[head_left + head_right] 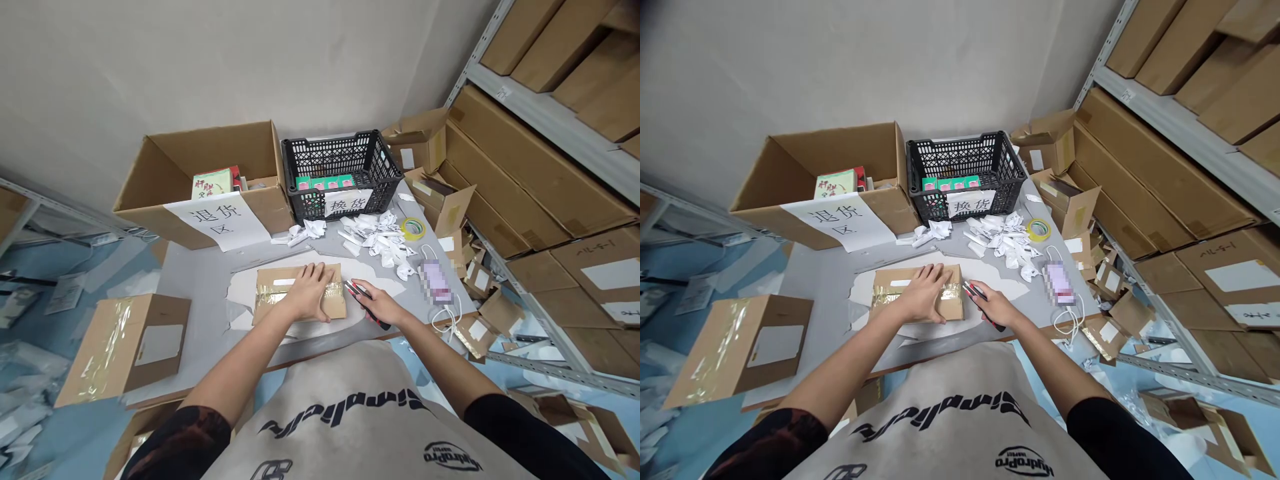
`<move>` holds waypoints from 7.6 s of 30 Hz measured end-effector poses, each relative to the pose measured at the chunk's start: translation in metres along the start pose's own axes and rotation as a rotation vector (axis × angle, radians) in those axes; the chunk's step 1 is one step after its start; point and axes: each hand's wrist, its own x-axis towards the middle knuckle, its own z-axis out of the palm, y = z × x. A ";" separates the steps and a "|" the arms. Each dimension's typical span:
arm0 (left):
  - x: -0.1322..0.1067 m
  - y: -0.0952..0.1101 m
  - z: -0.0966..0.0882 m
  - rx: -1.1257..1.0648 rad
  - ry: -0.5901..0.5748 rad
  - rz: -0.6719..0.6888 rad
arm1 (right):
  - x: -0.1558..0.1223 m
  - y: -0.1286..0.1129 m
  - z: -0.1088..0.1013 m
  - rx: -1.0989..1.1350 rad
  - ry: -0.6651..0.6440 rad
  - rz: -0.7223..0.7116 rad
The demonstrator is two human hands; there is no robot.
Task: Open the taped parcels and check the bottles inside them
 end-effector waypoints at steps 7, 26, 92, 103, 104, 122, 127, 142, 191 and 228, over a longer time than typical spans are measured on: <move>-0.001 -0.005 0.007 -0.012 -0.030 -0.004 | 0.004 -0.003 0.003 0.008 0.004 -0.021; 0.002 -0.010 0.016 -0.042 -0.091 -0.040 | 0.006 -0.023 0.001 -0.137 -0.037 -0.015; 0.002 -0.003 0.005 0.021 -0.118 -0.011 | -0.033 0.025 0.026 0.178 -0.074 0.051; 0.001 -0.002 0.006 0.022 -0.117 -0.016 | -0.017 0.021 0.037 0.191 0.013 0.036; 0.001 -0.002 0.006 0.025 -0.116 -0.014 | -0.017 0.021 0.036 0.177 0.018 0.036; 0.003 0.000 0.003 0.020 -0.105 -0.010 | -0.019 -0.004 0.012 -0.060 -0.100 0.105; 0.002 0.001 0.004 0.007 -0.104 -0.019 | -0.023 -0.009 0.011 -0.125 -0.106 0.095; -0.073 -0.033 0.013 -0.096 0.222 -0.171 | 0.008 -0.064 0.010 -1.128 -0.105 -0.390; -0.102 -0.037 0.068 0.033 0.479 -0.153 | 0.017 -0.143 0.035 -1.748 -0.410 -0.116; -0.073 0.001 0.031 0.034 0.336 -0.166 | 0.009 -0.051 -0.050 -0.657 -0.295 -0.147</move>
